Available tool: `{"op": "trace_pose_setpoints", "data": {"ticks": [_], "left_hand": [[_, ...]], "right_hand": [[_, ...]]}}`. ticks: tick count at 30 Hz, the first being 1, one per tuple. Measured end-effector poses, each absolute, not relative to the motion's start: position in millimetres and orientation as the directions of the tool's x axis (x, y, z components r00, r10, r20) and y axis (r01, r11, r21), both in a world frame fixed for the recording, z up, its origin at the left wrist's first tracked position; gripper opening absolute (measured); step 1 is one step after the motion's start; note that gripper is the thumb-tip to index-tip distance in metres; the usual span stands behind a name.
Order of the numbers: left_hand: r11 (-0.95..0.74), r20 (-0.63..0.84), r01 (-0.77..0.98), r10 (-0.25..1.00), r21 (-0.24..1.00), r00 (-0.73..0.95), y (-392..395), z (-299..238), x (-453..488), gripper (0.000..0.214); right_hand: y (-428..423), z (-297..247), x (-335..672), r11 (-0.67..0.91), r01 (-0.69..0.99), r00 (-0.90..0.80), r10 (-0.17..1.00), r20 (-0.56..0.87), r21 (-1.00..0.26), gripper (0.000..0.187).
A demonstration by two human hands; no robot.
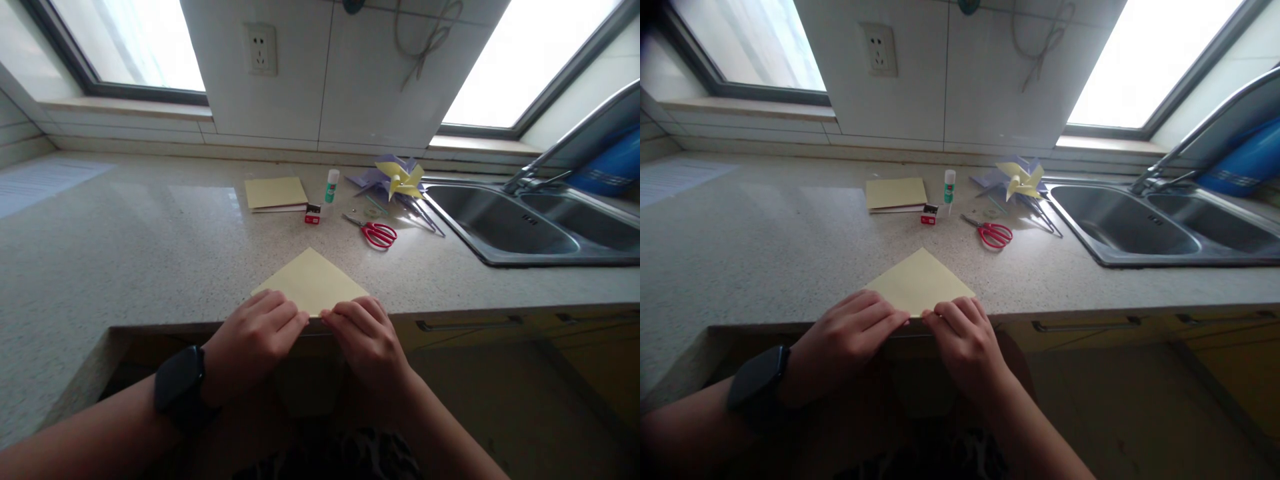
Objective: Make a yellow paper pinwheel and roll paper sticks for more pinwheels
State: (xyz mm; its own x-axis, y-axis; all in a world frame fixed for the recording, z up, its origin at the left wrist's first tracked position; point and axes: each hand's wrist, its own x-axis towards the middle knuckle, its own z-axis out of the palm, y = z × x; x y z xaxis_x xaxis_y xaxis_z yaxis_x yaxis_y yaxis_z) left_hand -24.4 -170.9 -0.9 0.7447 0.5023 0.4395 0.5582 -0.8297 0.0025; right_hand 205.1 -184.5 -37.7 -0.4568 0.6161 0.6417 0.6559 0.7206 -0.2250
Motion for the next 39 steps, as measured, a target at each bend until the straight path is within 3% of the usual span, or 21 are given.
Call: {"op": "trace_pose_setpoints", "data": {"ticks": [10,23,31,39], "left_hand": [[-0.789,0.403,0.613,0.545,-0.051,0.735,-173.7,-4.0,-24.3,0.019],[-0.855,0.501,0.518,0.438,-0.025,0.747,-169.8,-3.2,-32.3,0.016],[-0.827,0.472,0.561,0.488,-0.019,0.735,-170.7,-8.2,-29.2,0.014],[-0.804,0.444,0.592,0.551,0.055,0.706,-170.8,-11.3,-28.0,0.015]], "right_hand": [[-179.7,-41.9,205.9,0.715,0.660,-0.420,0.605,0.677,-0.230,0.018],[-176.3,-45.1,214.9,0.771,0.601,-0.464,0.553,0.692,-0.213,0.016],[-175.6,-47.0,210.3,0.734,0.640,-0.425,0.585,0.691,-0.228,0.011],[-175.2,-49.1,212.1,0.758,0.626,-0.441,0.537,0.719,-0.182,0.014]]}}
